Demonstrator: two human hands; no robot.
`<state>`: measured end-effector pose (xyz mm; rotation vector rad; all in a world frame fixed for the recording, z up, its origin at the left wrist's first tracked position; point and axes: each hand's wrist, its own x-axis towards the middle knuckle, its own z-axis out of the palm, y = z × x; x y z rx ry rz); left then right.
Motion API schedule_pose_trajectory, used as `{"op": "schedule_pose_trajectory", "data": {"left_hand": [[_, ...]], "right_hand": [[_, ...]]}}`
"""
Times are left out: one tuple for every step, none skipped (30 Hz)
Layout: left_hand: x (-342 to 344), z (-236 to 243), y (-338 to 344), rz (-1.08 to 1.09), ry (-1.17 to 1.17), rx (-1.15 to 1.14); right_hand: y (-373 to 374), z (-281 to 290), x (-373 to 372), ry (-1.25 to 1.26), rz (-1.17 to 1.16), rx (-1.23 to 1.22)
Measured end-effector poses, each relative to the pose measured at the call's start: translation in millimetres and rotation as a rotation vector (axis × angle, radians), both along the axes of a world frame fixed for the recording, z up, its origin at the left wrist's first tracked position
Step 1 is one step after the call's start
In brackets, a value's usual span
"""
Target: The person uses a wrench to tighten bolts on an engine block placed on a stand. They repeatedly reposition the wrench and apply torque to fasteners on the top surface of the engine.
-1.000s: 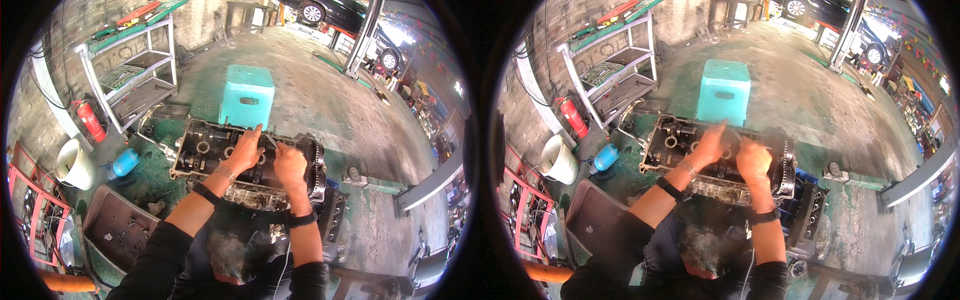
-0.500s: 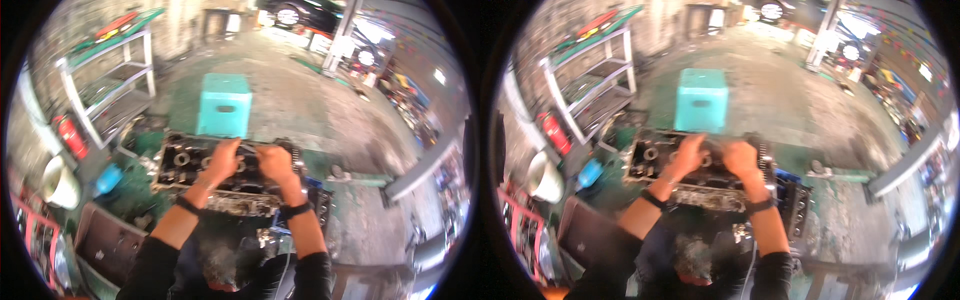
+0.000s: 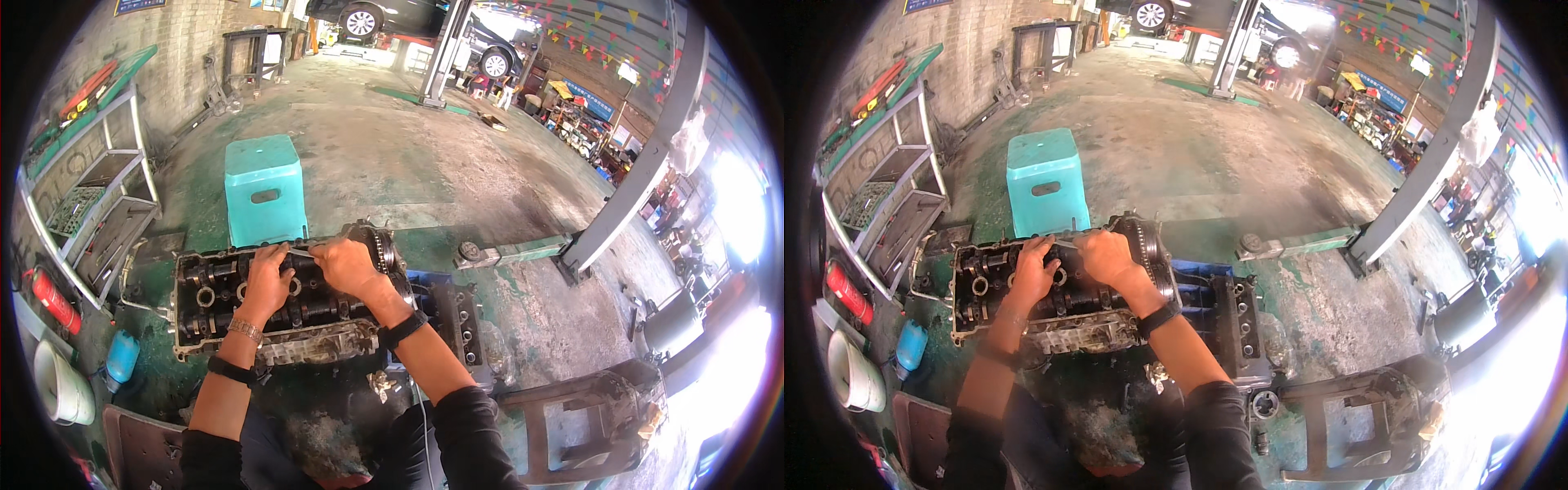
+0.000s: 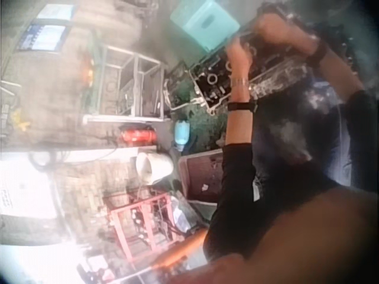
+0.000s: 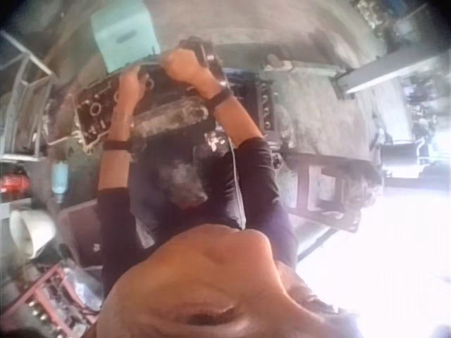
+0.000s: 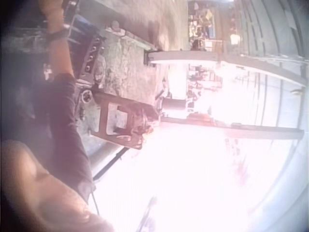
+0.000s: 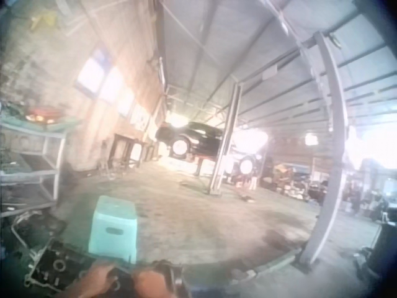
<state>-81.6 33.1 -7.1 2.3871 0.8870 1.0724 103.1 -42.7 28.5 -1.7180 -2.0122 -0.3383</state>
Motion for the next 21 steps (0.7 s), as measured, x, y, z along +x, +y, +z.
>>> {"op": "schedule_pose_trajectory", "data": {"left_hand": [[0.2,0.6,0.3,-0.006,0.002,-0.001],[0.0,0.6,0.3,-0.010,-0.005,0.011],[0.0,0.3,0.1,-0.005,0.006,0.013],[0.3,-0.3,-0.5,0.003,0.007,0.027],[0.2,-0.9,-0.7,0.007,-0.010,0.065],[0.1,-1.0,0.2,0.007,0.004,0.029],[0.3,-1.1,1.1,0.002,0.001,0.016],[0.2,-1.4,1.2,0.000,-0.006,0.008],[-0.1,-1.2,1.1,-0.004,-0.003,0.006],[0.1,-1.1,0.9,-0.004,-0.003,0.011],[0.4,-0.7,0.6,-0.004,-0.012,0.022],[0.6,-0.1,-0.1,-0.001,0.005,0.010],[1.0,0.6,-1.1,0.005,0.014,0.003],[0.6,1.3,-2.0,0.013,0.011,0.013],[0.0,2.2,-3.1,0.014,0.032,0.002],[-0.1,3.3,-3.7,0.014,0.041,0.008],[-0.5,4.6,-4.1,0.014,0.044,0.034],[-1.0,5.5,-4.5,0.002,0.045,0.019],[-1.5,6.3,-4.8,0.005,0.061,-0.007],[-1.1,6.7,-5.3,0.006,0.063,-0.017],[-0.8,6.8,-5.6,0.005,0.050,-0.004]], "right_hand": [[-0.1,0.6,0.3,-0.010,-0.001,0.017],[-0.1,1.1,0.2,-0.012,0.003,0.025],[0.5,1.8,0.4,-0.004,0.007,0.045],[-0.4,1.0,-1.4,-0.019,-0.018,0.042],[-1.6,-0.5,-3.9,-0.022,-0.041,0.051],[-1.4,-0.6,-5.0,-0.021,-0.058,0.037],[-1.1,-0.6,-5.4,-0.024,-0.064,0.047],[-0.6,-0.6,-5.8,-0.018,-0.063,0.033],[-0.2,-0.6,-6.4,-0.003,-0.077,-0.001],[-0.5,-1.2,-7.1,-0.010,-0.069,0.011],[-0.5,-1.6,-7.2,-0.013,-0.076,0.004],[-0.8,-2.0,-6.9,-0.005,-0.074,0.020],[-1.3,-2.6,-6.2,-0.010,-0.079,0.006],[-1.5,-3.6,-6.3,-0.003,-0.072,0.013],[-1.6,-4.9,-7.0,0.012,-0.070,0.000],[-1.2,-5.4,-6.8,0.040,-0.045,0.063],[-0.6,-5.9,-6.8,0.046,-0.041,0.056],[-0.4,-6.2,-6.1,0.053,-0.038,0.048],[0.0,-6.5,-5.9,0.073,-0.034,0.048],[0.0,-7.1,-6.3,0.085,-0.018,0.083],[0.1,-7.7,-7.2,0.079,-0.035,0.071]]}}
